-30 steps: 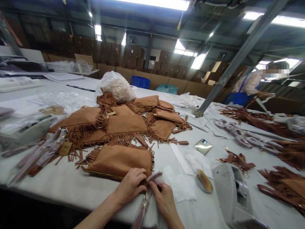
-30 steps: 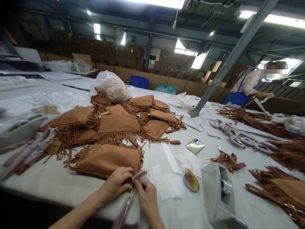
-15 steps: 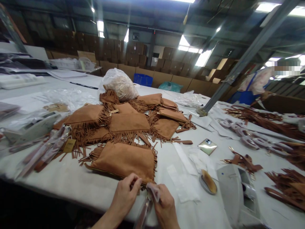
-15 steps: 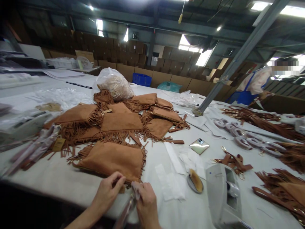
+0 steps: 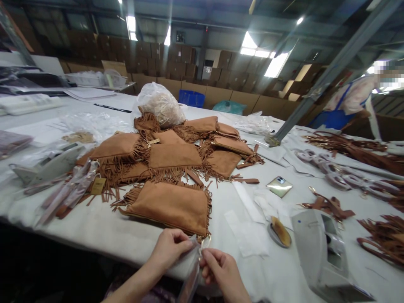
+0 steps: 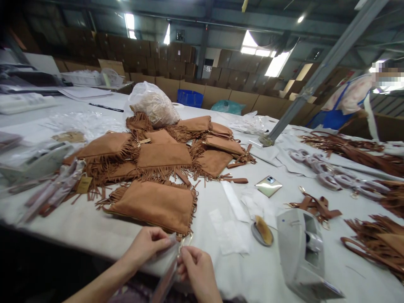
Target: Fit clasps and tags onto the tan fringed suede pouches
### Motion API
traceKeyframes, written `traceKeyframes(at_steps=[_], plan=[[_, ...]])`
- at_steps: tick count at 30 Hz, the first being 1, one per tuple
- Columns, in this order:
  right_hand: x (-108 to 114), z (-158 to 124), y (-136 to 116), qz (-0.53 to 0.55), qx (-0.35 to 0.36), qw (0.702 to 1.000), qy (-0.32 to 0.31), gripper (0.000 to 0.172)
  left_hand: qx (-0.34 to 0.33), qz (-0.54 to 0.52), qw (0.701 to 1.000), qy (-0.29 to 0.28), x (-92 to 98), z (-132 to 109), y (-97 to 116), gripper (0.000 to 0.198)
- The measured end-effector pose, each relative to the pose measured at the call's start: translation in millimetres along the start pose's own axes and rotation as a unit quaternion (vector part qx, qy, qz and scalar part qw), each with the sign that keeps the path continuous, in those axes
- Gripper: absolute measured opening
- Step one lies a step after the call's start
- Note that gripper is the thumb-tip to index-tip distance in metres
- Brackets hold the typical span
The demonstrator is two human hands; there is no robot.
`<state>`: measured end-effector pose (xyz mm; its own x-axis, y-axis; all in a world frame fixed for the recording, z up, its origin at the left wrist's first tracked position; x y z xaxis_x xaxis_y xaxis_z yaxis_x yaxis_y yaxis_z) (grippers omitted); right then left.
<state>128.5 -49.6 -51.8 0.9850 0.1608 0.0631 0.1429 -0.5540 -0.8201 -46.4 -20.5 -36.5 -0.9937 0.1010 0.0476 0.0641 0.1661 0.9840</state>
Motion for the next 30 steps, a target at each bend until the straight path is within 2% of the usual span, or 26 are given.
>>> traceKeyframes(at_steps=[5, 8, 10, 13, 16, 19, 21, 22, 23, 25, 27, 30], plan=[[-12, 2, -14, 0.102, -0.092, 0.988, -0.068, 0.047, 0.031, -0.098, 0.994, 0.031, -1.9, 9, -1, 0.022], [-18, 8, -20, 0.153, -0.137, 0.975, -0.09, 0.044, 0.032, -0.132, 0.991, 0.017, -2.6, 10, -4, 0.023], [-20, 13, -21, 0.165, -0.158, 0.97, -0.081, 0.044, 0.017, -0.124, 0.992, 0.0, -2.5, 9, -7, 0.023], [-22, 18, -20, 0.162, -0.155, 0.973, -0.062, 0.046, -0.015, -0.086, 0.996, 0.003, -1.0, 6, -13, 0.026], [-25, 21, -17, 0.17, -0.131, 0.975, -0.061, 0.048, -0.012, -0.024, 1.0, 0.002, 0.9, -1, -17, 0.03], [-28, 22, -17, 0.178, -0.106, 0.976, -0.07, 0.051, 0.032, -0.012, 0.998, -0.06, -0.5, -7, -12, 0.041], [-29, 21, -18, 0.181, -0.087, 0.976, -0.08, 0.05, 0.066, -0.063, 0.989, -0.114, -3.6, -10, -7, 0.044], [-29, 20, -19, 0.182, -0.081, 0.976, -0.086, 0.049, 0.087, -0.096, 0.984, -0.123, -5.4, -11, -5, 0.046], [-28, 19, -21, 0.183, -0.076, 0.976, -0.092, 0.048, 0.109, -0.124, 0.979, -0.117, -7.0, -11, -4, 0.047], [-26, 17, -24, 0.186, -0.073, 0.974, -0.105, 0.045, 0.133, -0.151, 0.977, -0.07, -9.6, -10, -6, 0.051], [-23, 16, -27, 0.189, -0.08, 0.971, -0.12, 0.042, 0.114, -0.138, 0.983, -0.024, -11.1, -9, -12, 0.054], [-20, 17, -28, 0.179, -0.098, 0.97, -0.129, 0.039, 0.055, -0.11, 0.992, -0.016, -12.1, -10, -20, 0.055]])
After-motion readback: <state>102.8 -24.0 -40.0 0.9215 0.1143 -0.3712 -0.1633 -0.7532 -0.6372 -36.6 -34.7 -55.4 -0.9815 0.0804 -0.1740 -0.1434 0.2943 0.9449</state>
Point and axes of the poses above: each hand's wrist, its own z-axis towards the middle knuckle, its own x-axis out of the back of the hand, y = z × x, the point moved 1 cm from there along z, towards the middle knuckle, and after that the axes turned 11 degrees about -x, right-handed, at the moved point
